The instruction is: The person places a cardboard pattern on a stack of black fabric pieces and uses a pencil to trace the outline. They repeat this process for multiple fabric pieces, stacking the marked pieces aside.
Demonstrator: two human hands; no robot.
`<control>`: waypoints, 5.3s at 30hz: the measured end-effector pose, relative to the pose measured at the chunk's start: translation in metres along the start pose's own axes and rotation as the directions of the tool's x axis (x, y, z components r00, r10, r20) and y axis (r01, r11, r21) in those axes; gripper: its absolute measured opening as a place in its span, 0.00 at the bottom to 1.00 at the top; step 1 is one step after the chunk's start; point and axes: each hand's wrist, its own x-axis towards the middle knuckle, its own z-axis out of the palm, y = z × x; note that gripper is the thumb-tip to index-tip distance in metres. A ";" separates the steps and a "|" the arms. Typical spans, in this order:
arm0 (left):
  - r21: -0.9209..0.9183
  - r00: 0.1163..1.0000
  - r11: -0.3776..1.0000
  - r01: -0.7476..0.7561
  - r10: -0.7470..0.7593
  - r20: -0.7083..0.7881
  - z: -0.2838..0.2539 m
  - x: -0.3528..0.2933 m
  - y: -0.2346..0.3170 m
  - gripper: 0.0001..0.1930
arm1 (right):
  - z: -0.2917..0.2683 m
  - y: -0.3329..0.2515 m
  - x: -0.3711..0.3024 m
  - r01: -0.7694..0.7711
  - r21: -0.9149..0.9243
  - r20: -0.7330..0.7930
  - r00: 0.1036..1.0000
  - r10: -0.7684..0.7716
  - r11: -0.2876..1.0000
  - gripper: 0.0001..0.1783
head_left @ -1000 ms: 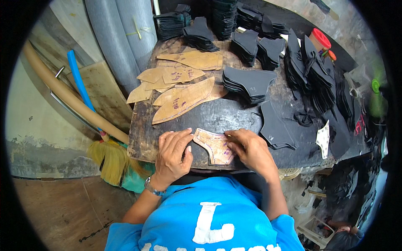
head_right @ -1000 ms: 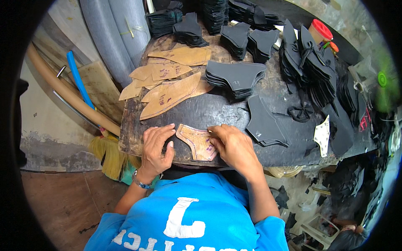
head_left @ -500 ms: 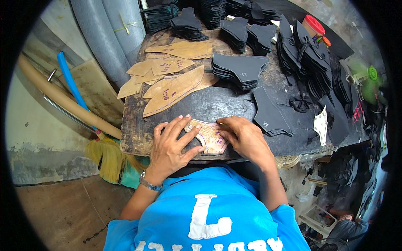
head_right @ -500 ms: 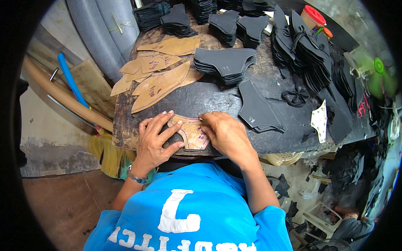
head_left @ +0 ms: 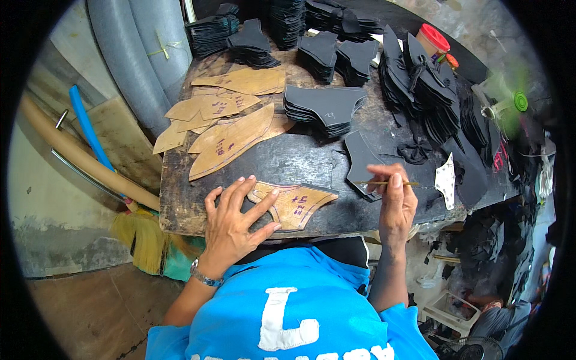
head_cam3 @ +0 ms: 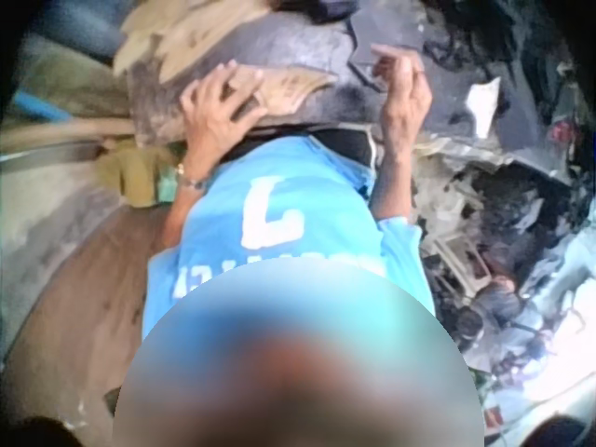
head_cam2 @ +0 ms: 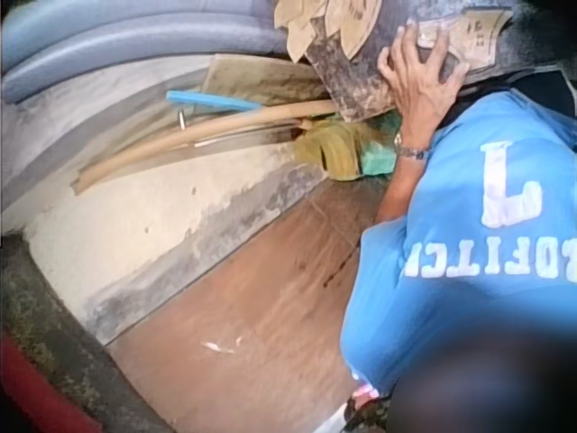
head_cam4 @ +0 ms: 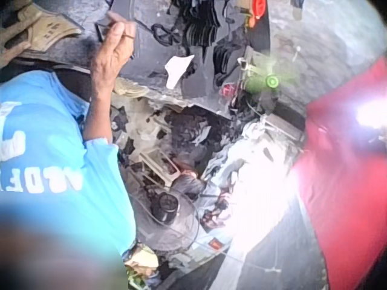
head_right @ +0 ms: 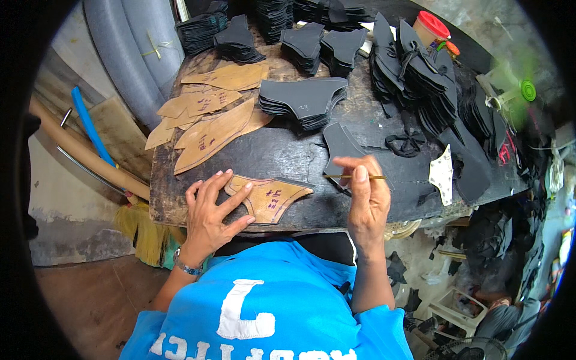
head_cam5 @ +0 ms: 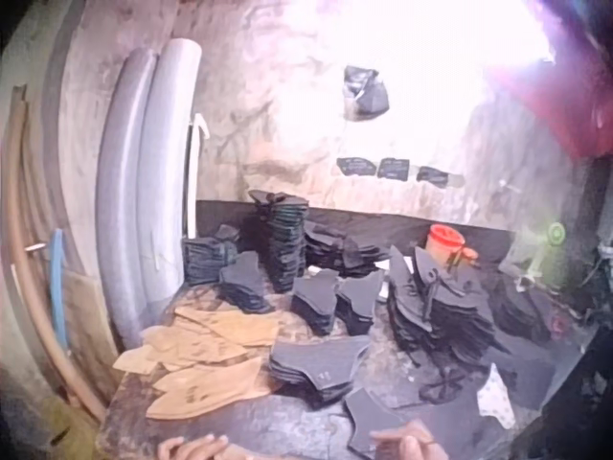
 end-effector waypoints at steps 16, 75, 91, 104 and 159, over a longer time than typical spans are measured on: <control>0.148 0.984 0.986 -0.072 0.046 0.173 -0.013 0.004 0.019 0.27 | 0.013 0.033 -0.025 0.068 -0.117 0.253 0.967 -0.037 0.991 0.10; 0.053 0.980 0.993 0.106 -0.114 0.165 -0.008 0.000 0.023 0.37 | 0.041 0.017 -0.047 -0.048 -0.080 0.418 0.905 0.077 0.996 0.09; 0.029 0.981 0.994 0.109 -0.112 0.161 -0.004 -0.005 0.019 0.42 | 0.049 0.028 -0.049 0.397 -0.025 0.449 0.824 -0.345 0.917 0.06; 0.019 0.987 0.994 0.108 -0.109 0.117 -0.002 -0.005 0.020 0.42 | 0.050 0.019 -0.047 0.116 0.085 0.279 0.951 -0.136 0.990 0.06; -0.100 0.972 0.968 0.230 -0.225 0.066 -0.004 -0.004 0.023 0.62 | 0.085 0.014 -0.004 0.199 -0.121 0.351 0.925 -0.146 0.972 0.06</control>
